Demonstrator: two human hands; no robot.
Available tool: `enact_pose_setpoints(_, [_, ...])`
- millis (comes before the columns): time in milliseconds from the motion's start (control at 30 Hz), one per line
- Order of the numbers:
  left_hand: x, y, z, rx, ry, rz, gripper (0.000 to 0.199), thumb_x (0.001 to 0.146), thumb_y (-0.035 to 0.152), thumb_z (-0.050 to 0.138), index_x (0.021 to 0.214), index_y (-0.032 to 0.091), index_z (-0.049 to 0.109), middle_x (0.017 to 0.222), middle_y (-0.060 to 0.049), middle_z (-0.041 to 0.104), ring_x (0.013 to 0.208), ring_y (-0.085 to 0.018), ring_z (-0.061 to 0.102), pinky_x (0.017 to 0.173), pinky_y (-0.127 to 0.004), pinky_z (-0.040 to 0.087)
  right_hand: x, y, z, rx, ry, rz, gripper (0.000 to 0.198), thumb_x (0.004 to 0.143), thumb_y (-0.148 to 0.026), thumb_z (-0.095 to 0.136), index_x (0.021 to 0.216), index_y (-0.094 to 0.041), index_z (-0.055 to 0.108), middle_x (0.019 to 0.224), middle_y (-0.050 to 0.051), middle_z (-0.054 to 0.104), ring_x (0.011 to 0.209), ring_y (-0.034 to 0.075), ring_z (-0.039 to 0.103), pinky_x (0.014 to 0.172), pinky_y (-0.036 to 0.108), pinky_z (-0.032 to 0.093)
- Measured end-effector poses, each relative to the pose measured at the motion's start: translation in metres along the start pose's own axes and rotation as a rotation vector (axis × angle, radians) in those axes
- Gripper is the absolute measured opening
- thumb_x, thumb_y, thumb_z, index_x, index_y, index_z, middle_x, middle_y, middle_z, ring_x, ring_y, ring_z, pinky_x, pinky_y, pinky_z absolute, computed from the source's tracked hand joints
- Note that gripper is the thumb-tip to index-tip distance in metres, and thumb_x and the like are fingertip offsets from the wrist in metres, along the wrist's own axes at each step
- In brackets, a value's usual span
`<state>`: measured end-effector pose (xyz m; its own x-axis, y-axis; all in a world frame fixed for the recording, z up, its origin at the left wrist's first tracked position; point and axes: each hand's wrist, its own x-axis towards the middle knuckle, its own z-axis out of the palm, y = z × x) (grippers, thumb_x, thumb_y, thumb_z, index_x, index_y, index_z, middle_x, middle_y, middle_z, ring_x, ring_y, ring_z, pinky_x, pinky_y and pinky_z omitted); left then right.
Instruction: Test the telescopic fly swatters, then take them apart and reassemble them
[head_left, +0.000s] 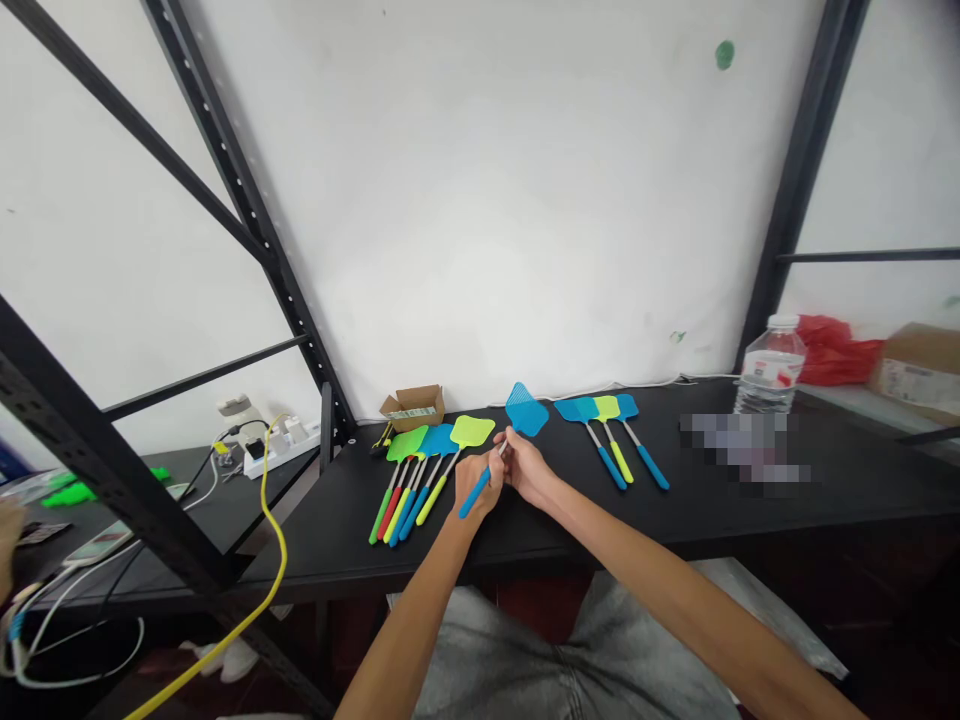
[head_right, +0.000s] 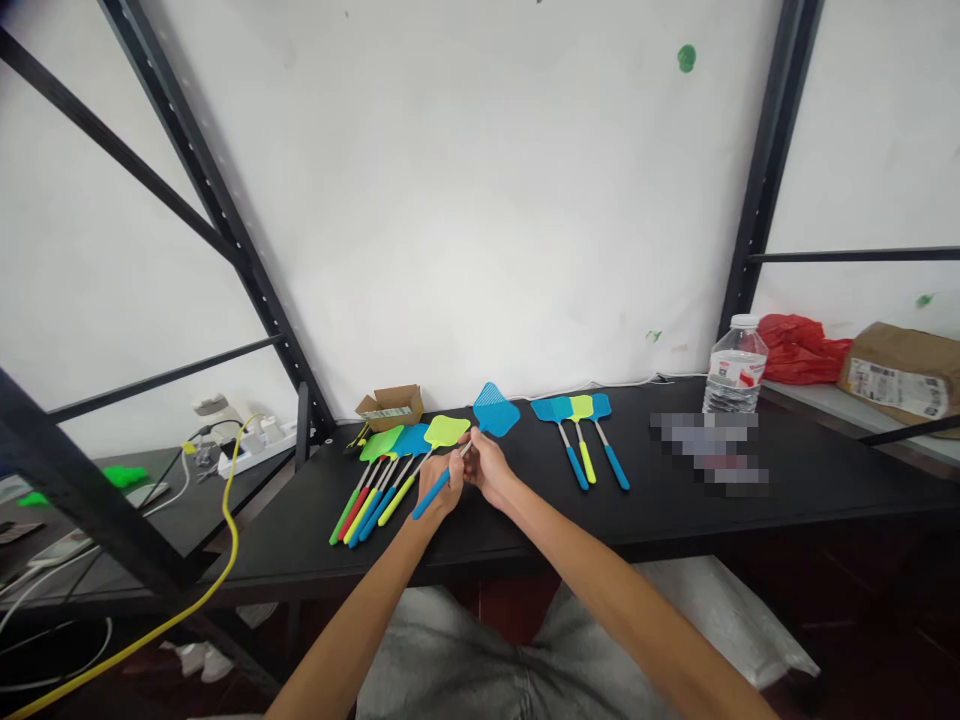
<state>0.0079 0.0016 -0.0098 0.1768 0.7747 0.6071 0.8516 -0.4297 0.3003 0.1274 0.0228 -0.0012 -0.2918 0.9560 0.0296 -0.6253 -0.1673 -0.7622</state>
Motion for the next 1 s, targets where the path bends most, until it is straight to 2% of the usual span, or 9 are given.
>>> enact_pose_setpoints(133, [0.004, 0.006, -0.004, 0.076, -0.02, -0.022, 0.054, 0.1, 0.04, 0.02, 0.08, 0.019, 0.066, 0.073, -0.007, 0.069, 0.069, -0.019, 0.064, 0.061, -0.027, 0.037, 0.004, 0.007, -0.002, -0.153, 0.033, -0.009, 0.03, 0.077, -0.049, 0.069, 0.085, -0.021, 0.062, 0.063, -0.003, 0.058, 0.052, 0.011, 0.053, 0.049, 0.023, 0.043])
enact_pose_setpoints(233, [0.005, 0.009, -0.007, 0.107, -0.088, -0.026, 0.049, 0.099, 0.048, 0.025, 0.089, 0.021, 0.065, 0.078, -0.006, 0.07, 0.074, -0.02, 0.066, 0.061, -0.026, 0.035, 0.007, -0.001, -0.007, -0.269, 0.054, 0.018, 0.026, 0.08, -0.045, 0.067, 0.084, -0.019, 0.064, 0.064, 0.0, 0.061, 0.054, 0.012, 0.057, 0.051, 0.025, 0.047])
enact_pose_setpoints(367, [0.005, 0.011, -0.004, 0.182, -0.187, -0.02, 0.038, 0.089, 0.057, 0.044, 0.089, 0.023, 0.061, 0.075, -0.004, 0.068, 0.074, -0.022, 0.066, 0.058, -0.026, 0.031, 0.015, -0.031, -0.026, -0.476, 0.121, -0.043, 0.023, 0.082, -0.041, 0.066, 0.081, -0.018, 0.063, 0.062, 0.0, 0.06, 0.049, 0.012, 0.057, 0.046, 0.024, 0.046])
enact_pose_setpoints(467, [0.005, 0.011, -0.001, 0.229, -0.201, -0.04, 0.026, 0.089, 0.048, 0.049, 0.089, 0.024, 0.058, 0.074, -0.002, 0.066, 0.073, -0.021, 0.064, 0.059, -0.026, 0.032, 0.025, -0.059, -0.048, -0.722, 0.184, -0.072, 0.025, 0.079, -0.036, 0.07, 0.068, -0.018, 0.057, 0.054, 0.001, 0.058, 0.043, 0.012, 0.053, 0.043, 0.024, 0.043])
enact_pose_setpoints(600, [0.005, 0.01, 0.0, 0.296, -0.119, -0.08, 0.011, 0.087, 0.029, 0.049, 0.092, 0.023, 0.057, 0.08, -0.004, 0.065, 0.081, -0.022, 0.061, 0.072, -0.031, 0.037, 0.035, -0.089, -0.079, -0.936, 0.27, -0.095, 0.033, 0.071, -0.023, 0.078, 0.055, -0.02, 0.049, 0.041, -0.002, 0.045, 0.042, 0.013, 0.049, 0.045, 0.024, 0.037])
enact_pose_setpoints(700, [0.004, 0.006, 0.001, 0.401, 0.006, -0.167, 0.013, 0.084, 0.022, 0.051, 0.093, 0.02, 0.059, 0.094, -0.01, 0.063, 0.097, -0.026, 0.056, 0.084, -0.037, 0.036, 0.036, -0.1, -0.095, -1.064, 0.339, -0.142, 0.036, 0.069, -0.019, 0.079, 0.053, -0.022, 0.047, 0.042, -0.002, 0.042, 0.054, 0.018, 0.056, 0.052, 0.027, 0.038])
enact_pose_setpoints(767, [0.002, 0.002, 0.003, 0.47, 0.049, -0.246, 0.018, 0.083, 0.022, 0.05, 0.097, 0.017, 0.061, 0.102, -0.014, 0.061, 0.103, -0.03, 0.053, 0.086, -0.041, 0.035, 0.034, -0.103, -0.103, -1.133, 0.381, -0.179, 0.037, 0.066, -0.019, 0.08, 0.053, -0.022, 0.046, 0.046, -0.002, 0.042, 0.064, 0.022, 0.059, 0.057, 0.028, 0.04])
enact_pose_setpoints(867, [-0.002, -0.002, 0.007, 0.516, 0.052, -0.323, 0.023, 0.085, 0.024, 0.048, 0.101, 0.014, 0.061, 0.106, -0.016, 0.059, 0.103, -0.031, 0.052, 0.088, -0.044, 0.033, 0.032, -0.1, -0.109, -1.224, 0.428, -0.228, 0.041, 0.064, -0.022, 0.083, 0.052, -0.023, 0.043, 0.05, -0.001, 0.041, 0.074, 0.025, 0.06, 0.061, 0.03, 0.041])
enact_pose_setpoints(1000, [-0.004, -0.004, 0.009, 0.491, 0.037, -0.338, 0.026, 0.086, 0.024, 0.046, 0.105, 0.013, 0.061, 0.107, -0.017, 0.059, 0.103, -0.031, 0.052, 0.089, -0.045, 0.032, 0.03, -0.094, -0.116, -1.327, 0.465, -0.289, 0.048, 0.064, -0.029, 0.084, 0.049, -0.023, 0.038, 0.053, 0.001, 0.042, 0.081, 0.026, 0.059, 0.063, 0.031, 0.041])
